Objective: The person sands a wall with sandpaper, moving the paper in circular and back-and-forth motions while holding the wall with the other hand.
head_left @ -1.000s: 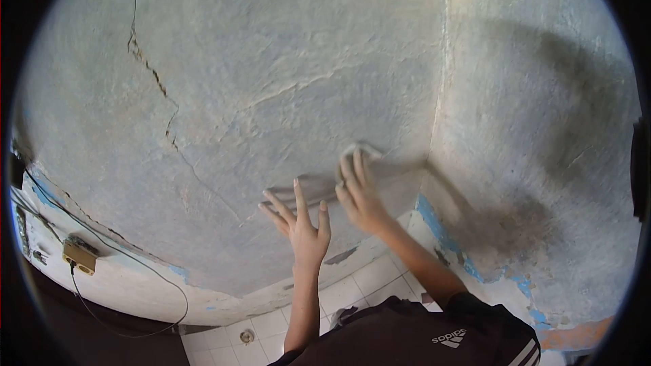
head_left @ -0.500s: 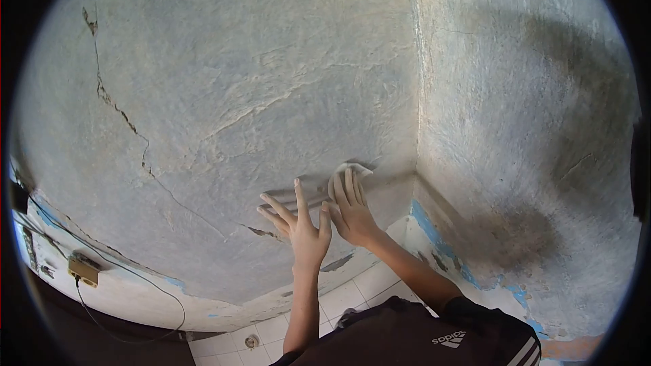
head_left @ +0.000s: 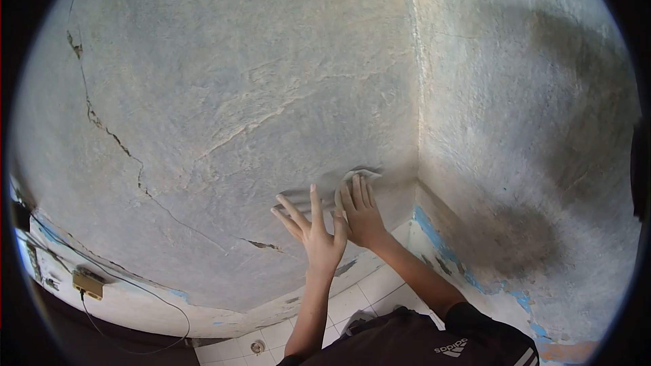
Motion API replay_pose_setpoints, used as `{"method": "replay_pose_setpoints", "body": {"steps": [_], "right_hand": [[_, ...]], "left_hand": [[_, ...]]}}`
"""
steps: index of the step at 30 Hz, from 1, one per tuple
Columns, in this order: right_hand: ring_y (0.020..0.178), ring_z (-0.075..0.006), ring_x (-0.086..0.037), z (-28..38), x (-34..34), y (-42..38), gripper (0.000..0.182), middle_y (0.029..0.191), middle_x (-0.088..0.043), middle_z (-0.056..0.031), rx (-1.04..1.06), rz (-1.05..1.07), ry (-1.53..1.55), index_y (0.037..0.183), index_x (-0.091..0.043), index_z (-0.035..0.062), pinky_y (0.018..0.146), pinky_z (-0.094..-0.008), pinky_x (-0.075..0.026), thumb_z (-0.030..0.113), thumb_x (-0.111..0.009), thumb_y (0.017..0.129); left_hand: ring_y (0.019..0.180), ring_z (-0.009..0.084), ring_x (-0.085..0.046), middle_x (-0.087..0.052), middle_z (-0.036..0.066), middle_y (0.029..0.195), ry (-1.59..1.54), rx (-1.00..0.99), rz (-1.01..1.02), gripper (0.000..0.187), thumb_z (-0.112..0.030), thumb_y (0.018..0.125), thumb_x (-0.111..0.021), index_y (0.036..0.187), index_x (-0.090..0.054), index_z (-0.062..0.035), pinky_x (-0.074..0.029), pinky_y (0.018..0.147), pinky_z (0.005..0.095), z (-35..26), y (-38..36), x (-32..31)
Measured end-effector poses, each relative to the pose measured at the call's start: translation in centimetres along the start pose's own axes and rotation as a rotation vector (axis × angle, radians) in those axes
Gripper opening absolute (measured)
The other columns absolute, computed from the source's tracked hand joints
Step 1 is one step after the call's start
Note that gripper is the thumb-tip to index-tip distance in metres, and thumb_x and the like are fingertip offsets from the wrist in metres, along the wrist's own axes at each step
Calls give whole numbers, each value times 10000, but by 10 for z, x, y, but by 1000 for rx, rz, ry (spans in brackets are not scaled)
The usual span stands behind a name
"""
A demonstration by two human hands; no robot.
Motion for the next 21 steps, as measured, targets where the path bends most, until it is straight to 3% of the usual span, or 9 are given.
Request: {"method": "replay_pose_setpoints", "body": {"steps": [5,7,9,13,15,18,20,21], "right_hand": [[1435,-521,-276,7,79,86,689,1550,-282,-337,113,-83,-102,1535,-321,10,1161,-603,-234,414,-500,1006],[1437,-519,-270,11,98,100,702,1571,-257,-321,106,-148,8,1545,-302,10,1163,-617,-217,422,-490,1009],[1447,-521,-243,13,80,86,711,1573,-231,-334,122,-154,48,1548,-295,11,1164,-627,-201,426,-489,1005],[1461,-523,-203,17,19,9,715,1569,-213,-352,106,125,39,1549,-290,9,1169,-634,-174,408,-506,995],[1462,-525,-197,20,10,5,719,1567,-211,-358,119,217,41,1549,-287,8,1169,-637,-166,399,-515,991],[1469,-510,-200,30,39,48,698,1574,-219,-344,118,198,-2,1544,-310,9,1165,-642,-164,381,-516,991],[1468,-494,-229,41,75,90,674,1574,-249,-328,176,-50,41,1537,-339,12,1160,-643,-173,370,-512,993],[1468,-494,-229,45,78,100,674,1574,-249,-328,184,-41,49,1537,-339,12,1160,-643,-173,370,-512,993]], "left_hand": [[1461,579,134,57,293,1641,30,17,-101,650,-320,958,-635,1545,-398,-173,-49,1131,710,8,16,19],[1452,594,139,57,298,1639,6,37,-160,645,-319,952,-636,1539,-411,-176,-32,1115,733,9,23,30],[1457,575,161,62,288,1643,47,58,-171,651,-337,950,-643,1541,-411,-189,-9,1115,733,8,34,37],[1473,534,175,56,254,1656,152,47,-220,654,-379,973,-615,1556,-382,-193,25,1113,733,11,51,55],[1458,559,193,48,291,1643,221,0,-247,628,-336,960,-629,1538,-417,-210,94,1085,743,5,76,73],[1465,565,161,-11,299,1642,236,-55,-334,606,-335,968,-604,1534,-425,-214,118,1072,745,-5,105,103],[1470,566,137,-44,299,1642,250,-64,-373,594,-341,977,-581,1535,-425,-210,109,1079,739,-6,110,110],[1470,566,137,-44,299,1642,258,-53,-376,594,-341,977,-581,1535,-425,-210,109,1079,739,-4,106,107]]}}
Point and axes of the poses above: each hand's wrist, its own y-axis towards the middle knuckle, its own x-axis out of the back of the hand, z = x × y, the point moved 7 cm from there along y, towards the middle knuckle
